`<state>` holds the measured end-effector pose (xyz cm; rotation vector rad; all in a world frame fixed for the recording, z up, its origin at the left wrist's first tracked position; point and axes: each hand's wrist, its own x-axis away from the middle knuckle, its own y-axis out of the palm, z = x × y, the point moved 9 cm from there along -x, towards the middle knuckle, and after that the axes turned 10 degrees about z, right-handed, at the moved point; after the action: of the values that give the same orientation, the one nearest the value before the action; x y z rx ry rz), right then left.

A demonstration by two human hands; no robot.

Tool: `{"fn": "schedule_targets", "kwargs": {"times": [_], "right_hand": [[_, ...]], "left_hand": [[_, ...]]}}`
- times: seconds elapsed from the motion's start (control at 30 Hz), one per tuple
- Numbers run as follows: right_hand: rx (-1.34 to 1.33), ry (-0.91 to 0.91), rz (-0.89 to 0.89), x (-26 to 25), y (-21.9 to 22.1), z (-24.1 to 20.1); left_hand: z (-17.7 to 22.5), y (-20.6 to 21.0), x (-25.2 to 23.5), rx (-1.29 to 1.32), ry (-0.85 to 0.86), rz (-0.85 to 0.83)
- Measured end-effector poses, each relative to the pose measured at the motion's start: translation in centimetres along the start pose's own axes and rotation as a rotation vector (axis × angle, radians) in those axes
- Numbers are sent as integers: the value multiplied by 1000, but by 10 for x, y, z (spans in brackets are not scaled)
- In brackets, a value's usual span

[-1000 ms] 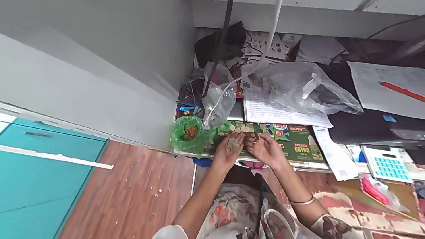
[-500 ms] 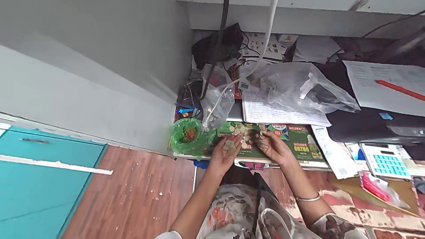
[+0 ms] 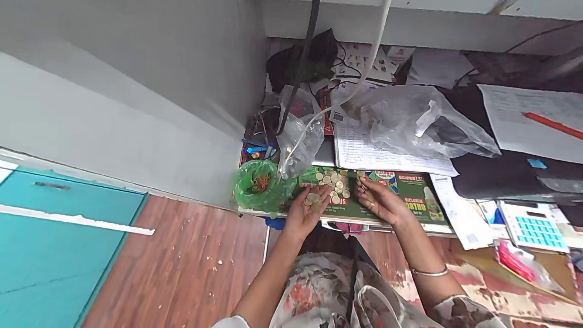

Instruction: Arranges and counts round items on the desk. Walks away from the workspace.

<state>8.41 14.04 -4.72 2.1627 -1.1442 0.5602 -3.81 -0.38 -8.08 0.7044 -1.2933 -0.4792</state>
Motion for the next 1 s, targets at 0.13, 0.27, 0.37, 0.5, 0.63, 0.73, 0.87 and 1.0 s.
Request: {"fn": "schedule_targets", "kwargs": {"times": [0.13, 0.27, 0.37, 0.5, 0.63, 0.73, 0.87, 1.0], "right_hand": [[290, -120, 29, 2, 0, -11], [656, -149, 46, -2, -3, -11], [794, -154, 62, -5, -3, -10], [879, -249, 90, -10, -2, -16], [797, -218, 151, -7, -8, -21], [611, -143, 72, -1, -12, -21], [592, -146, -13, 2, -13, -21], [642, -212, 97, -5, -14, -22]], "left_hand": [[2, -1, 0, 24, 6, 33], [3, -4, -1, 55, 18, 31], [3, -5, -2, 78, 24, 30], [4, -6, -1, 102, 27, 46], [4, -6, 0, 112, 29, 48], [4, -6, -1, 117, 28, 46], [4, -7, -1, 92, 39, 40], [5, -5, 1, 93, 40, 53]]}}
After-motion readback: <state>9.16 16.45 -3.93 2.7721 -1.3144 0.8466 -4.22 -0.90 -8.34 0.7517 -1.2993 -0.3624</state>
